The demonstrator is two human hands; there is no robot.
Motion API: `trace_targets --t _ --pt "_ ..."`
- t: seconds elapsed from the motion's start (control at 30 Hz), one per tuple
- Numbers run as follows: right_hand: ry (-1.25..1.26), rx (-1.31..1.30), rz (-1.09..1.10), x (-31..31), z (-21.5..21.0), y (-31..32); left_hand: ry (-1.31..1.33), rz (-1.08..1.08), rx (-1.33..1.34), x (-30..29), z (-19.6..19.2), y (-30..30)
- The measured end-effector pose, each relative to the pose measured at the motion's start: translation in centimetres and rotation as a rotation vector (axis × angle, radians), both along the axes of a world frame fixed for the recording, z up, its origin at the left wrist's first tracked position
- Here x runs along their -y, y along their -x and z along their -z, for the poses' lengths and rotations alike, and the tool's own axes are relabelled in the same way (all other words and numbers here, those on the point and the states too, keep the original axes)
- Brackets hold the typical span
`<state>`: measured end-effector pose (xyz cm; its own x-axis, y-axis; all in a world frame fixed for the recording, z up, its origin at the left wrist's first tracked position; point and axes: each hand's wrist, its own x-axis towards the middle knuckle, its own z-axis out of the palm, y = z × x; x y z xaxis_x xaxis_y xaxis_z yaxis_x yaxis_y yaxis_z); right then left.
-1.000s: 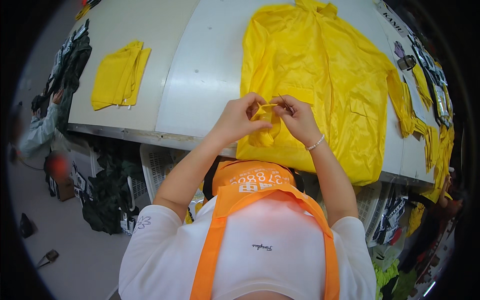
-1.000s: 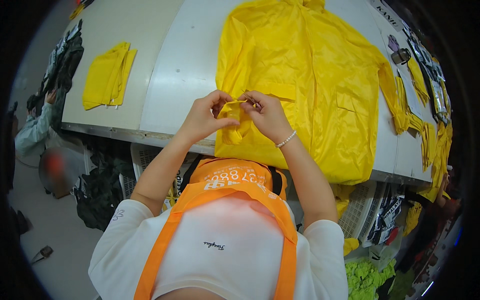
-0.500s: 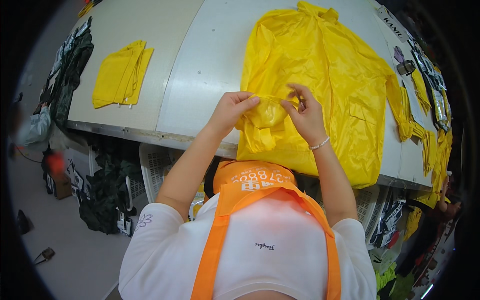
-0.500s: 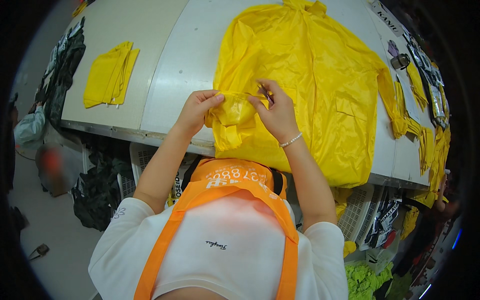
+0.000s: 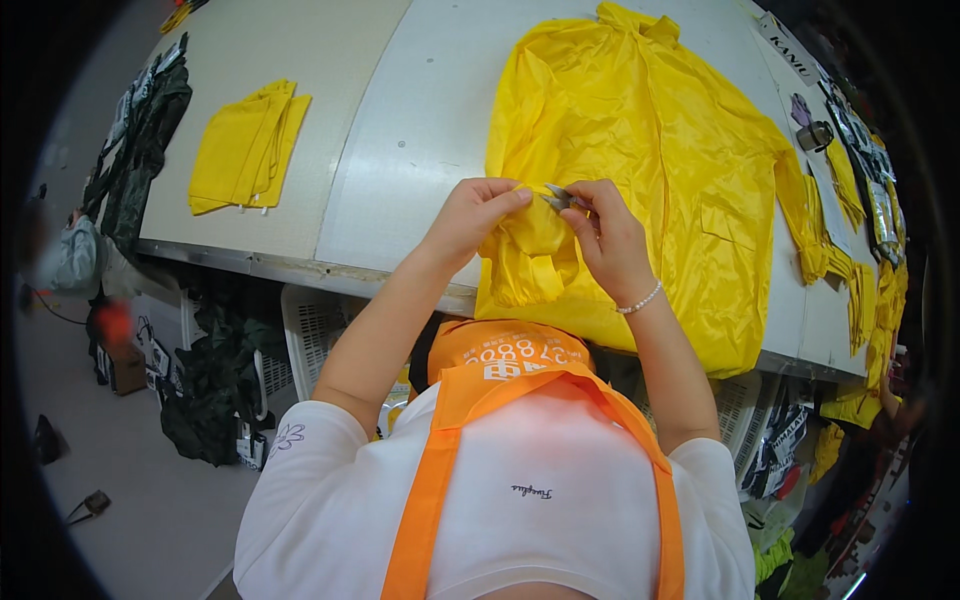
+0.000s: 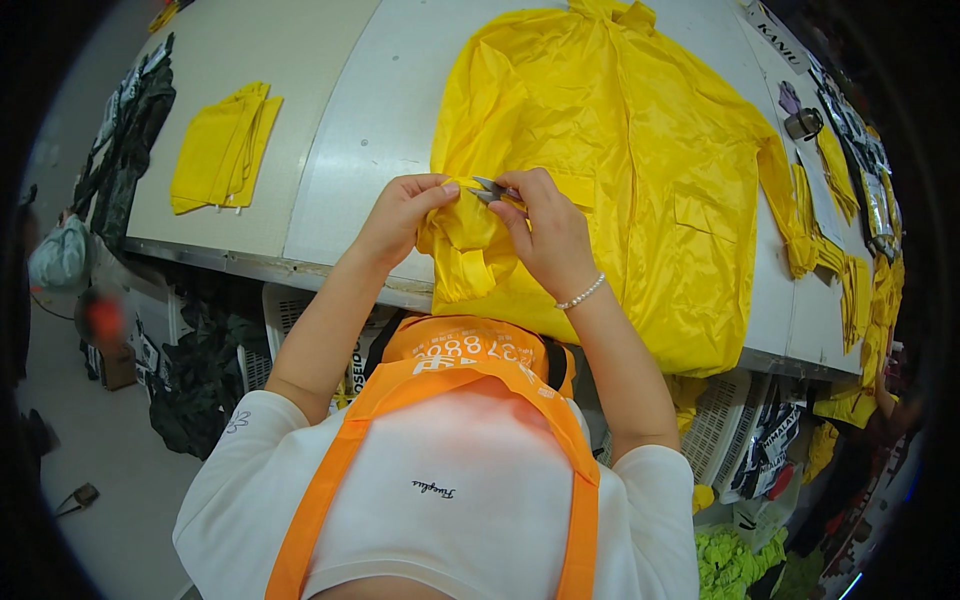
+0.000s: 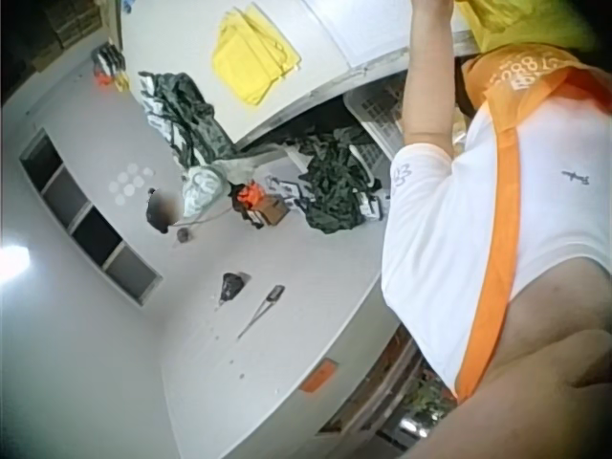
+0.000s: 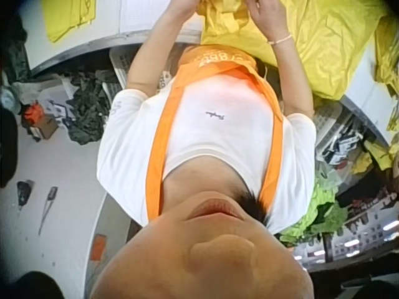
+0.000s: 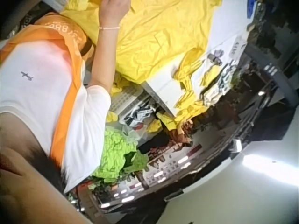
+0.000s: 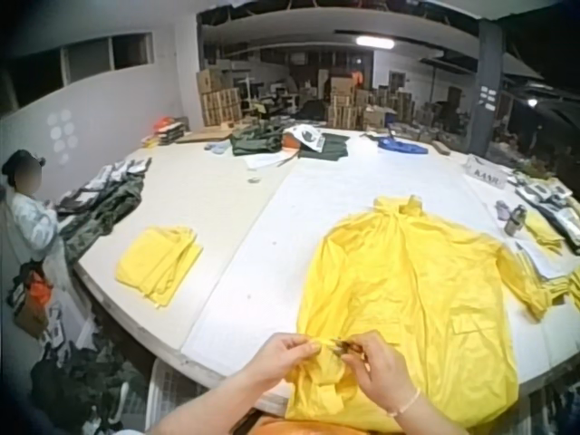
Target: The person trims loose threads and excess fabric from yellow jackets using small scissors. They repeatedly unfold and refold the jackets, smooth the fabric, and cut small pieces before placing the finished jackets into a white basket.
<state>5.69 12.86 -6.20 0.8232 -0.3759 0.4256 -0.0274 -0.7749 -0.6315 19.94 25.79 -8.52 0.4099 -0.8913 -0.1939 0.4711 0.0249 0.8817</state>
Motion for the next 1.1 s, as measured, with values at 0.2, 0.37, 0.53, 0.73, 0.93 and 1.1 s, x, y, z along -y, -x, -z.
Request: trace_targets --t 0.2,0.37,0.53,0.73,0.93,1.1 --pt "0.105 0.010 0.005 0.3 0.1 0.2 0.011 -0.014 0.007 0.0 -0.1 0.2" --pt "-0.369 0.036 0.027 0.4 -0.3 -0.2 0.000 -0.003 0.076 -0.2 -0.3 0.4" --pt "-0.107 0.005 -0.048 0.0 -1.0 0.0 -0.025 -0.306 1.080 -0.8 -0.9 0.8" --pt "0.270 0.242 -0.049 -1.1 -0.4 0.4 0.187 -0.462 1.379 -1.2 -1.8 1.2" --pt "-0.011 0.136 -0.129 -1.9 -2.2 0.6 0.142 -0.450 1.134 -1.7 -1.6 2.0" --pt "-0.511 0.000 0.003 -1.2 -1.7 1.9 0.206 -0.498 1.259 -1.8 -1.6 1.5"
